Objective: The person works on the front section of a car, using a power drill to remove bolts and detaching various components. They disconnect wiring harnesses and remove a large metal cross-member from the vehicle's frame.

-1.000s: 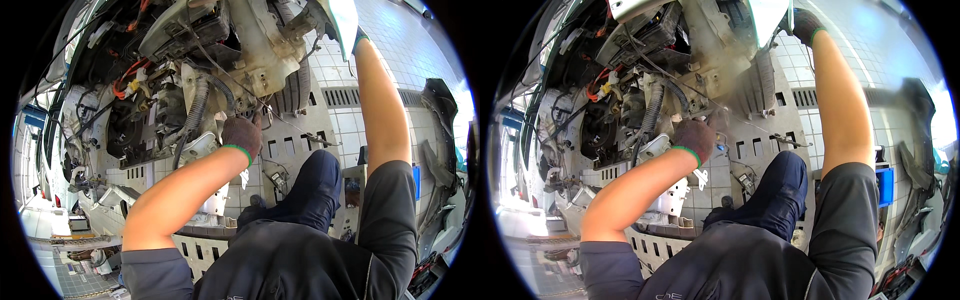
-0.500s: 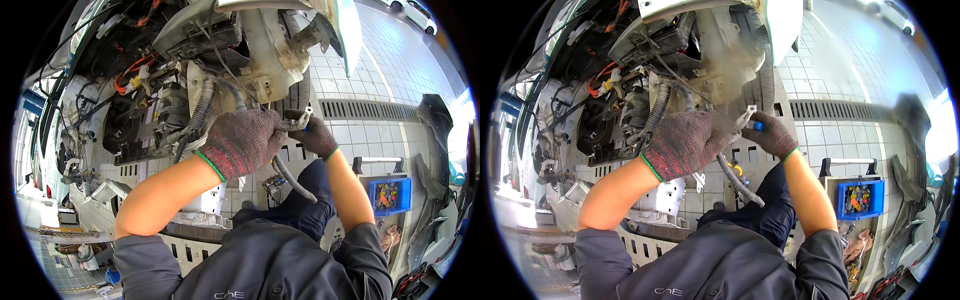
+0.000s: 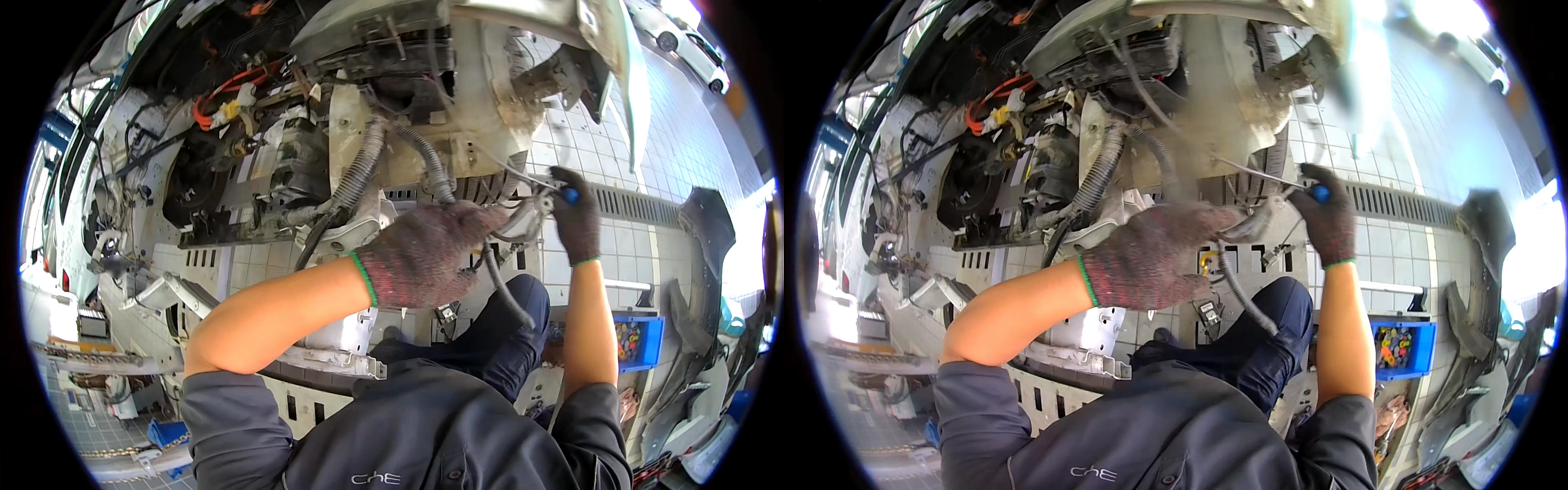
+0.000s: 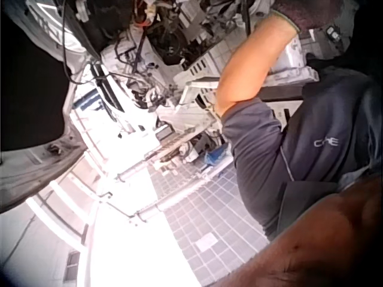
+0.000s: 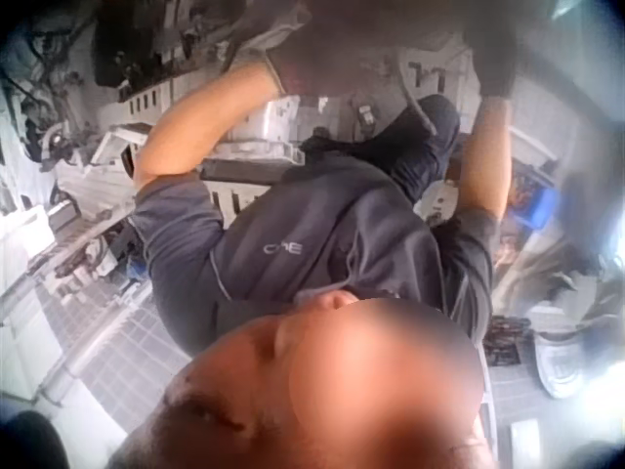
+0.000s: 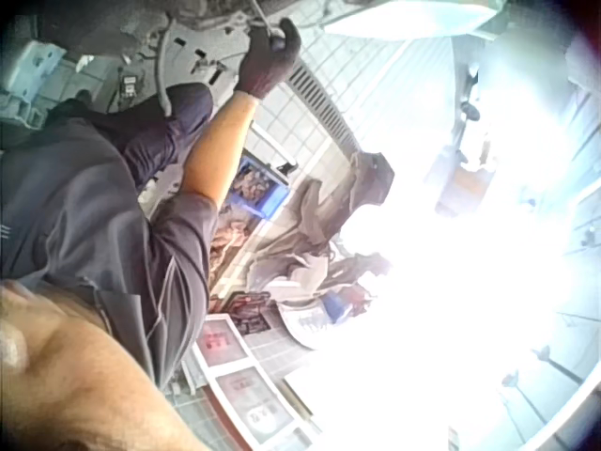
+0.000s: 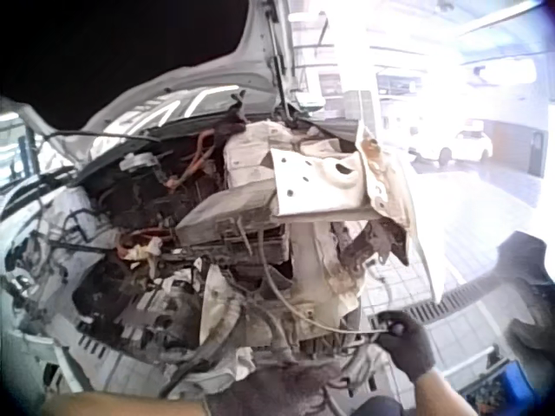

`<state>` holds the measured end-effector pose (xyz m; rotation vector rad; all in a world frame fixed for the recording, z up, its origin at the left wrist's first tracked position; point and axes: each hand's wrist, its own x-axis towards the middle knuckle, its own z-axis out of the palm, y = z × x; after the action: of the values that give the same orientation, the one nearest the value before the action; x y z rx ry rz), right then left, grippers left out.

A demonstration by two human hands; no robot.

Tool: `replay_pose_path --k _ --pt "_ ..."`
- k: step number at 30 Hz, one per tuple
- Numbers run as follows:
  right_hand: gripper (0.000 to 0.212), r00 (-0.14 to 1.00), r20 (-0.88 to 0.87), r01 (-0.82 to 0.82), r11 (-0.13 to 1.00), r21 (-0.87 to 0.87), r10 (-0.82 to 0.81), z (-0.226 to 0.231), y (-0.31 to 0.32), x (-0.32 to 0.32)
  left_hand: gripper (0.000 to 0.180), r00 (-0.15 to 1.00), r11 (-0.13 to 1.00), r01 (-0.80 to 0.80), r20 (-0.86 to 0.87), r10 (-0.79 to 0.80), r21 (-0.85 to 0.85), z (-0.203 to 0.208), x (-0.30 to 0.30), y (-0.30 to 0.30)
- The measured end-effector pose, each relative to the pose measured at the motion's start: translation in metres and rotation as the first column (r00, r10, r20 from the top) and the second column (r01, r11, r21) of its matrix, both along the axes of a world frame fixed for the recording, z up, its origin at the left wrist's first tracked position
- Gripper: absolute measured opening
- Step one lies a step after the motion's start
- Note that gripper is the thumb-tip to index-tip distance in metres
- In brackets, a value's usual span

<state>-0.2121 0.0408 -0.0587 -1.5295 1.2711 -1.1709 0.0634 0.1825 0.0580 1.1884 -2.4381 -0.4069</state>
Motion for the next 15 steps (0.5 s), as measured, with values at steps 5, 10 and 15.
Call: replay_pose_path --k 5,10,15 --pt "0.049 0.945 -0.305 0.068 0.983 -0.169 -0.118 -0.015 0.008 0.001 0.093 0.965 0.947 -0.110 0.259 0.030 0.303 -0.006 -0.001 0.000" --pt "0.040 0.950 -0.103 0.274 0.943 -0.188 -0.296 -0.041 0.026 0.035 0.078 0.966 0.988 0.028 0.259 0.013 -0.153 0.009 0.065 0.032" --pt "0.046 0.901 -0.182 0.347 0.906 -0.244 -0.394 -0.043 0.041 0.056 0.078 0.931 0.915 -0.234 0.196 0.309 -0.329 0.028 0.155 0.059"
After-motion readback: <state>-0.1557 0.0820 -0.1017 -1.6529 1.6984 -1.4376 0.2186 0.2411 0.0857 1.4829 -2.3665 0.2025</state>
